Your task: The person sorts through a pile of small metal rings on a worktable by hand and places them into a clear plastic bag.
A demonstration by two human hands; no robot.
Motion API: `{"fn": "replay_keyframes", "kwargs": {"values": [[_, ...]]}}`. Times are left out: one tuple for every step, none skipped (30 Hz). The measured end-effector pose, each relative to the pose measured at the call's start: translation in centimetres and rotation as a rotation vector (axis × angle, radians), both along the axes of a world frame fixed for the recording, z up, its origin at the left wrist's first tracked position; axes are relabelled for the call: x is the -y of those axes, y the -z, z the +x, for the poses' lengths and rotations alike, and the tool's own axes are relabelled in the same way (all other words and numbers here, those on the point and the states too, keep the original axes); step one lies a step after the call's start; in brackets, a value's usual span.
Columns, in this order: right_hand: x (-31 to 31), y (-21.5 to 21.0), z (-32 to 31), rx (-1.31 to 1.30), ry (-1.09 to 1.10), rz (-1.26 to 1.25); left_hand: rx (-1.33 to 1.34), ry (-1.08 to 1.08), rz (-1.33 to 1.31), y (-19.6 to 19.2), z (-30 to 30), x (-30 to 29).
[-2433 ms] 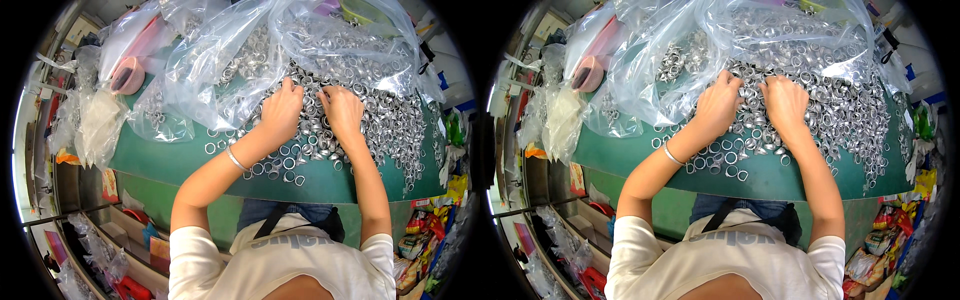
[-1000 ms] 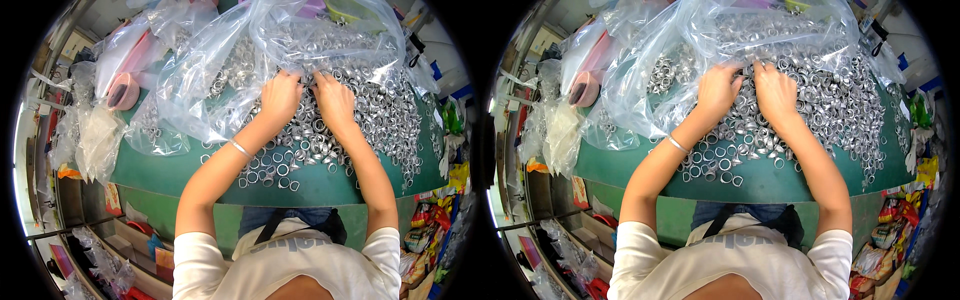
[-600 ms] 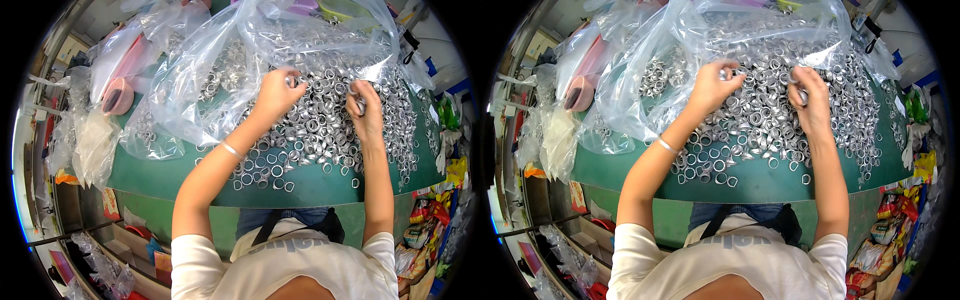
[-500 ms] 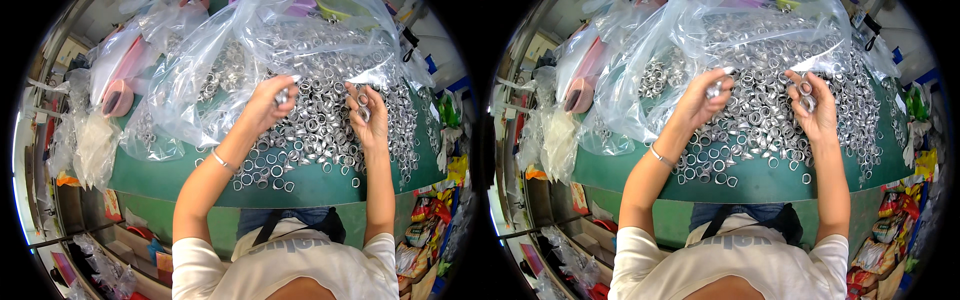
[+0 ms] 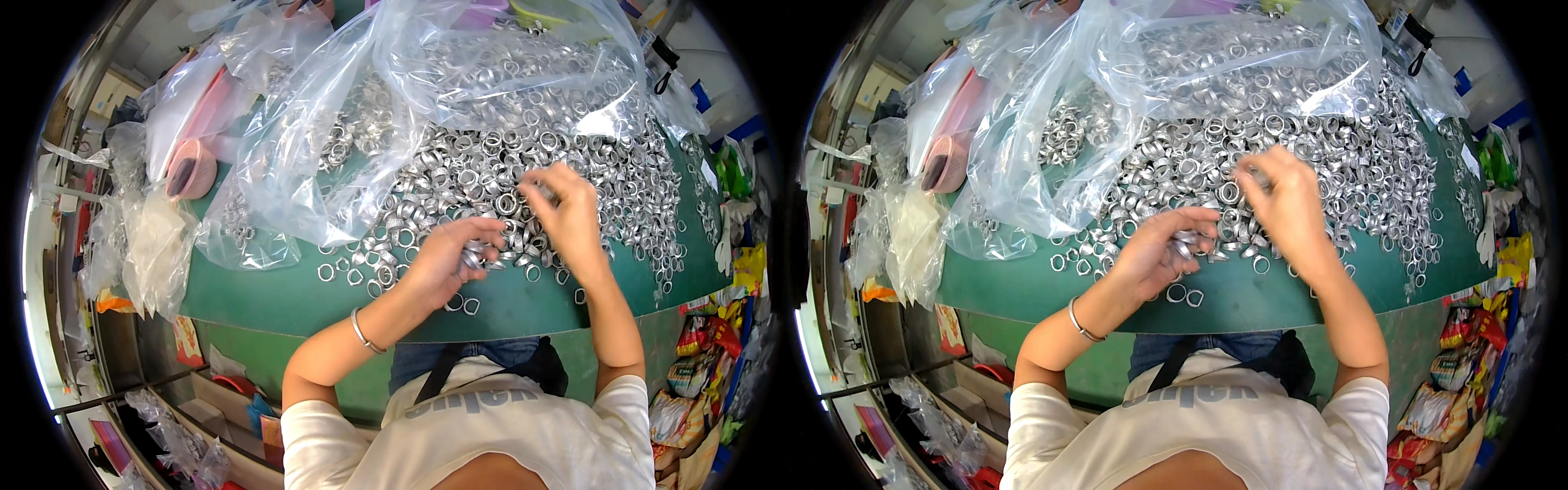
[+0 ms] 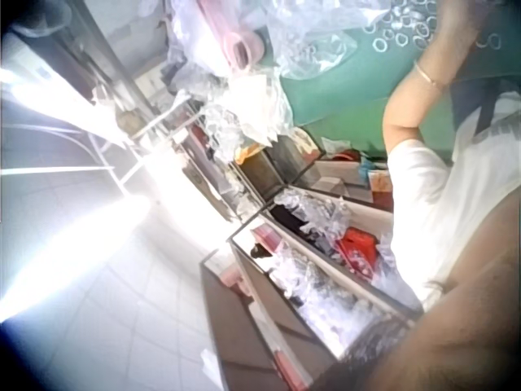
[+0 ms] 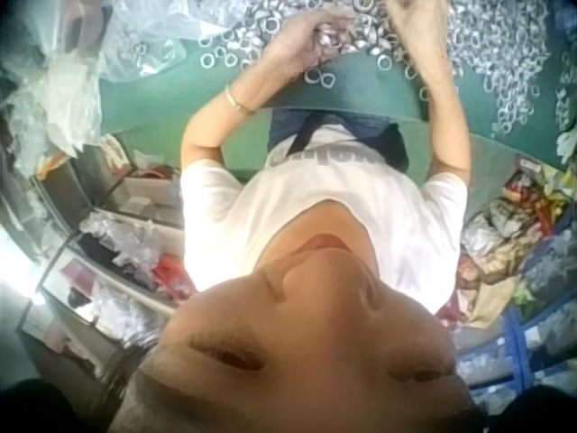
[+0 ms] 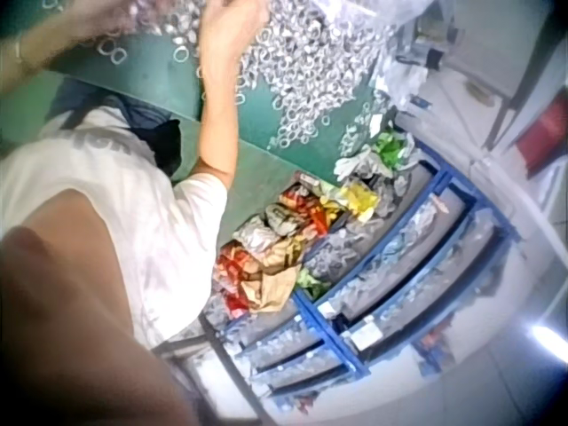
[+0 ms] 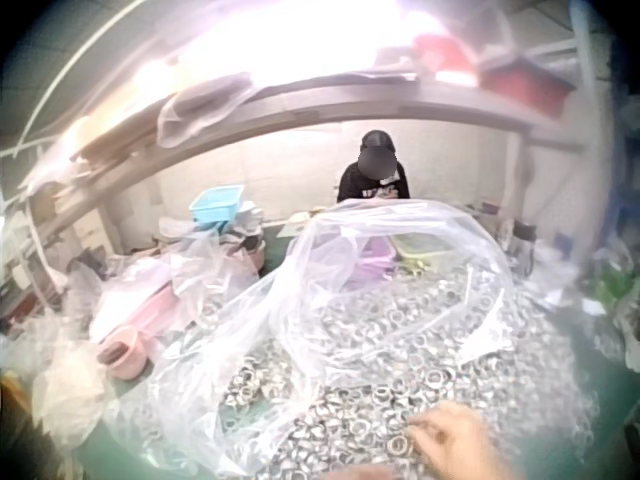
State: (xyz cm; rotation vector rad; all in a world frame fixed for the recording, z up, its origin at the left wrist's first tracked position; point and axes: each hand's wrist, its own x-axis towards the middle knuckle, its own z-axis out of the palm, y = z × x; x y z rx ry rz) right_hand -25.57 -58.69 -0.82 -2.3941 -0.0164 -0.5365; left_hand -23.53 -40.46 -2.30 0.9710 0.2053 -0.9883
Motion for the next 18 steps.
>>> {"fn": "replay_keyframes", "kwargs": {"values": [[1.0,0.0,0.6,0.031,0.098,-0.102,0.026,-0.045,0.027,-0.1,0.4,0.0],[1.9,0.1,1.2,0.061,0.196,-0.204,0.051,-0.09,0.055,-0.2,0.9,-0.1],[2.4,-0.1,1.6,0.031,0.202,-0.277,0.089,-0.109,0.037,-0.1,1.4,-0.2],[2.9,-0.3,2.0,0.001,0.208,-0.351,0.112,-0.107,0.012,-0.1,1.8,-0.1],[3.3,-0.4,2.3,-0.029,0.214,-0.424,0.135,-0.104,-0.013,-0.4,2.0,0.1],[3.7,-0.3,2.7,-0.039,0.197,-0.453,0.156,-0.096,-0.034,-0.6,2.2,0.2],[4.0,-0.1,3.1,-0.049,0.181,-0.481,0.12,-0.088,-0.081,-0.8,2.3,0.6],[4.3,0.0,3.2,-0.058,0.166,-0.51,0.075,-0.034,-0.117,-0.7,2.2,0.6],[4.5,0.0,3.1,0.018,0.131,-0.463,0.031,0.012,-0.155,-0.4,2.2,0.5],[4.7,-0.1,2.8,0.008,0.057,-0.256,-0.013,0.06,-0.192,-0.2,2.1,0.4],[5.0,-0.2,2.3,-0.001,-0.017,-0.048,0.045,0.102,-0.162,0.1,1.9,0.3],[5.1,-0.4,1.5,-0.015,-0.086,0.157,0.043,0.062,-0.099,0.1,1.6,0.5],[4.6,-1.3,0.1,-0.382,-0.076,0.762,0.043,0.024,-0.037,0.0,1.2,0.8],[5.2,0.0,-0.9,-0.45,-0.262,1.154,0.044,-0.014,0.025,-0.2,0.8,0.9],[4.7,0.7,-2.0,-0.484,-0.3,1.367,0.067,0.01,0.058,-0.5,0.4,1.0],[4.0,1.2,-3.0,-0.519,-0.342,1.581,-0.004,0.015,-0.009,-0.3,-0.1,1.1],[3.1,1.4,-3.8,-0.539,-0.3,1.608,-0.075,0.021,-0.075,0.1,-0.7,1.4],[1.8,1.7,-4.4,-0.565,-0.267,1.636,-0.145,0.016,-0.137,0.4,-1.4,1.4]]}}
